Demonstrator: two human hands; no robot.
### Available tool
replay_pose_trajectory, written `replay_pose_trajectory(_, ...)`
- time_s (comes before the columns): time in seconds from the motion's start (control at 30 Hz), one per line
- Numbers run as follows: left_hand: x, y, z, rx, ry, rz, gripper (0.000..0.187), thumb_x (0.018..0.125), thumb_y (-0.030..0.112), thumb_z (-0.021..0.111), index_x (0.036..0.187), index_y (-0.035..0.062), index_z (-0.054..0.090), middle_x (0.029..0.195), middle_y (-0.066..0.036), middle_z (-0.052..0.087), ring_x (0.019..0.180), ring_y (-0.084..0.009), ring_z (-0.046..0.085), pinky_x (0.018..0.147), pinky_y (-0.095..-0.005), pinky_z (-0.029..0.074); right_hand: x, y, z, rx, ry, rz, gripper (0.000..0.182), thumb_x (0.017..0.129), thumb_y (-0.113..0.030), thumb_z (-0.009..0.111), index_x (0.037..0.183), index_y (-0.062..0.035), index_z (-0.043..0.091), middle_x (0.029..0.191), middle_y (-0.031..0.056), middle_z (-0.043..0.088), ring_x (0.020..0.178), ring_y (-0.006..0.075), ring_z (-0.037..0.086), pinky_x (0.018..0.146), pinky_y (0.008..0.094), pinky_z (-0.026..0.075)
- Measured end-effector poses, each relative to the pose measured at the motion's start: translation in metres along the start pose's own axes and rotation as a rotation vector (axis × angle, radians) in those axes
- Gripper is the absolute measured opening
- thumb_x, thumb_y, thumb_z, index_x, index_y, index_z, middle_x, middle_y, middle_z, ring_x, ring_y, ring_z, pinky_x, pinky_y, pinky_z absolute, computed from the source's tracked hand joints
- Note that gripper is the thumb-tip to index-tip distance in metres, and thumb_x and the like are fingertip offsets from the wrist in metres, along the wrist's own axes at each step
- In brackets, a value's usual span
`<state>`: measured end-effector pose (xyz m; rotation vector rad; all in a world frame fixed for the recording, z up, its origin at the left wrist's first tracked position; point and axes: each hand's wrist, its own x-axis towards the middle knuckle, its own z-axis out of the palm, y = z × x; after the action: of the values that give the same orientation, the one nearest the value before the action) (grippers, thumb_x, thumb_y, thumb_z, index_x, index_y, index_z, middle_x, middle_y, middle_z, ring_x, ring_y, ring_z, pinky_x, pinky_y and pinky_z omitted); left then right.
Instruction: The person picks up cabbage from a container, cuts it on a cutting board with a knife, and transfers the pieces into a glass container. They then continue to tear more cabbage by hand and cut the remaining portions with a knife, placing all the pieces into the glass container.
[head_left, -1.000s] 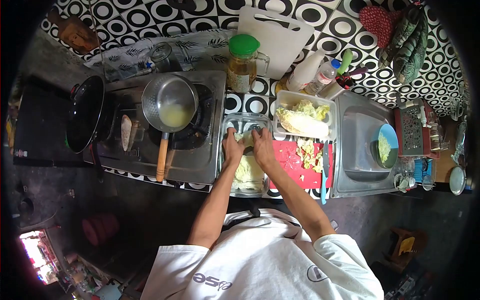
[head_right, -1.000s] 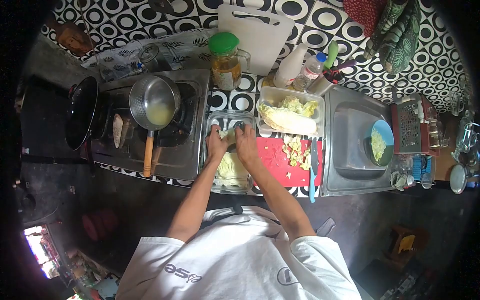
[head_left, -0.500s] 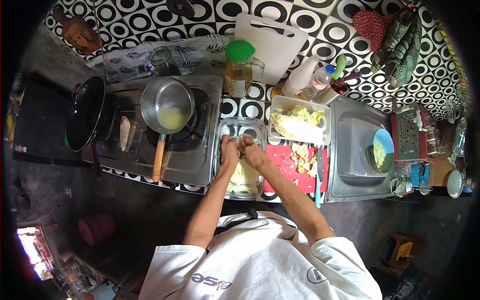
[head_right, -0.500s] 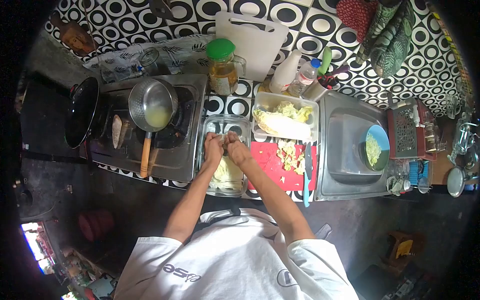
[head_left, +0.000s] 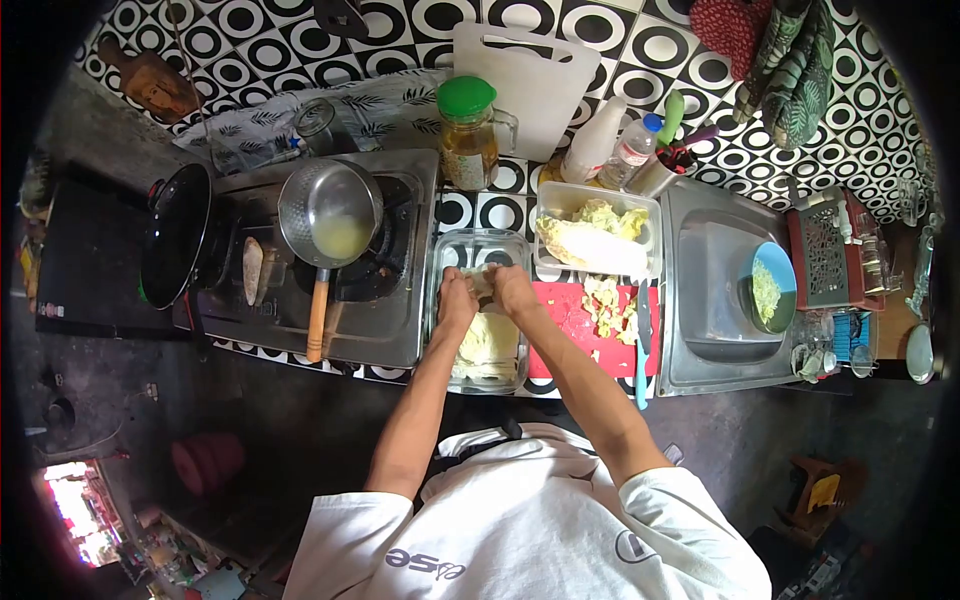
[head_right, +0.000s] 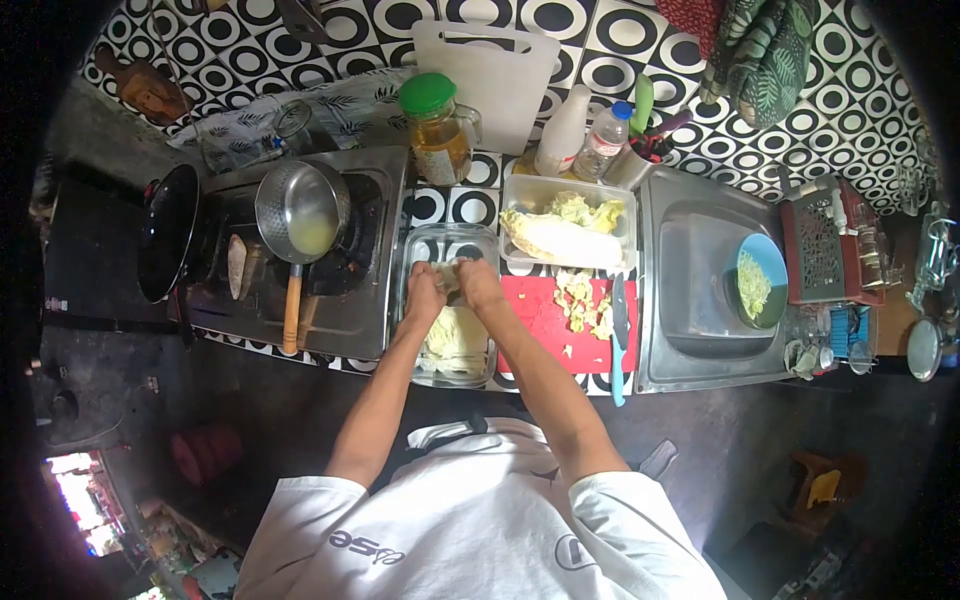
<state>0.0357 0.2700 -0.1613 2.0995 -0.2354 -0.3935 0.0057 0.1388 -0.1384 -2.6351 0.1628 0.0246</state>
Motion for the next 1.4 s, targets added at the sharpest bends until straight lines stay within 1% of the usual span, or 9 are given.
replay_pose_trajectory(0.1, 0.002, -0.008, 0.003, -0.052, 0.016, 0.150, 0.014, 0.089, 0.016, 0.032, 0.094, 0.0073, 0.041, 0.092, -0.014, 0.053, 0.074, -0.0178, 0.051, 0.059, -0.0281, 0.043, 0.001, 0.003, 0.005, -0.014, -0.001, -0.055, 0.011, 0.072, -0.007, 0.053, 0.080, -0.0087, 0.060, 0.075, 0.0176, 0.060, 0.069, 0.0361, 0.059, 0.062, 0.0420, 0.049)
replay_pose_trajectory(0.17, 0.006, -0.003, 0.004, -0.289, 0.171, 0.039, 0.009, 0.064, 0.000, 0.060, 0.072, -0.0023, 0.063, 0.076, -0.016, 0.054, 0.073, -0.0289, 0.054, 0.067, -0.0348, 0.044, -0.001, 0.002, 0.007, 0.013, 0.041, 0.005, 0.011, 0.071, -0.006, 0.053, 0.080, -0.0075, 0.059, 0.077, 0.0177, 0.060, 0.069, 0.0370, 0.059, 0.063, 0.0424, 0.049)
replay_pose_trajectory(0.2, 0.005, 0.002, -0.001, -0.290, 0.170, 0.038, 0.009, 0.064, 0.000, 0.060, 0.072, -0.0023, 0.063, 0.076, -0.016, 0.054, 0.073, -0.0289, 0.054, 0.067, -0.0348, 0.044, -0.002, 0.002, 0.007, 0.012, 0.039, 0.006, 0.011, 0.071, -0.006, 0.053, 0.080, -0.0075, 0.059, 0.077, 0.0177, 0.060, 0.069, 0.0370, 0.059, 0.063, 0.0424, 0.049)
replay_pose_trajectory(0.27, 0.003, 0.013, -0.014, 0.235, 0.109, 0.237, 0.008, 0.064, 0.001, 0.061, 0.071, -0.0006, 0.065, 0.071, -0.016, 0.057, 0.075, -0.0279, 0.055, 0.068, -0.0338, 0.045, -0.003, 0.004, 0.004, 0.058, 0.051, -0.057, 0.011, 0.071, -0.009, 0.056, 0.081, -0.0067, 0.057, 0.081, 0.0182, 0.059, 0.070, 0.0369, 0.058, 0.064, 0.0423, 0.049)
replay_pose_trajectory(0.5, 0.005, 0.014, -0.008, 0.207, 0.202, 0.171, 0.015, 0.062, -0.001, 0.063, 0.077, -0.0008, 0.064, 0.072, -0.017, 0.058, 0.071, -0.0299, 0.058, 0.065, -0.0342, 0.046, -0.006, -0.004, -0.004, 0.061, -0.014, 0.016, 0.022, 0.067, -0.014, 0.063, 0.085, -0.0044, 0.056, 0.088, 0.0184, 0.059, 0.074, 0.0362, 0.058, 0.066, 0.0423, 0.049)
replay_pose_trajectory(0.73, 0.006, 0.018, -0.006, 0.203, 0.257, 0.166, 0.023, 0.060, -0.005, 0.058, 0.081, 0.0019, 0.059, 0.067, -0.013, 0.055, 0.066, -0.0291, 0.055, 0.062, -0.0367, 0.043, -0.003, -0.008, 0.007, -0.013, -0.048, 0.027, 0.016, 0.077, -0.010, 0.049, 0.090, -0.0018, 0.054, 0.090, 0.0203, 0.058, 0.076, 0.0367, 0.058, 0.067, 0.0425, 0.048)
replay_pose_trajectory(0.77, 0.004, 0.021, -0.008, 0.218, 0.188, 0.120, 0.031, 0.059, -0.005, 0.059, 0.090, 0.0009, 0.057, 0.073, -0.018, 0.056, 0.076, -0.0350, 0.055, 0.069, -0.0392, 0.044, -0.005, -0.011, 0.003, -0.019, -0.070, 0.041, 0.016, 0.079, -0.008, 0.045, 0.090, -0.0010, 0.053, 0.090, 0.0217, 0.057, 0.076, 0.0371, 0.058, 0.067, 0.0426, 0.048)
replay_pose_trajectory(1.1, 0.002, 0.024, -0.008, 0.165, 0.168, 0.132, 0.018, 0.061, -0.004, 0.057, 0.078, -0.0026, 0.061, 0.077, -0.019, 0.058, 0.073, -0.0330, 0.057, 0.068, -0.0385, 0.044, -0.007, -0.013, -0.009, 0.021, -0.104, 0.042, 0.017, 0.084, -0.011, 0.040, 0.094, -0.0013, 0.051, 0.091, 0.0213, 0.058, 0.079, 0.0379, 0.058, 0.067, 0.0431, 0.049)
replay_pose_trajectory(1.4, 0.007, 0.011, -0.003, 0.240, 0.201, 0.157, 0.018, 0.059, -0.001, 0.056, 0.076, 0.0023, 0.060, 0.061, -0.013, 0.056, 0.071, -0.0316, 0.055, 0.068, -0.0380, 0.043, -0.006, -0.019, -0.013, -0.037, -0.090, 0.092, 0.016, 0.080, -0.005, 0.045, 0.089, 0.0025, 0.055, 0.087, 0.0230, 0.059, 0.077, 0.0354, 0.061, 0.067, 0.0409, 0.050)
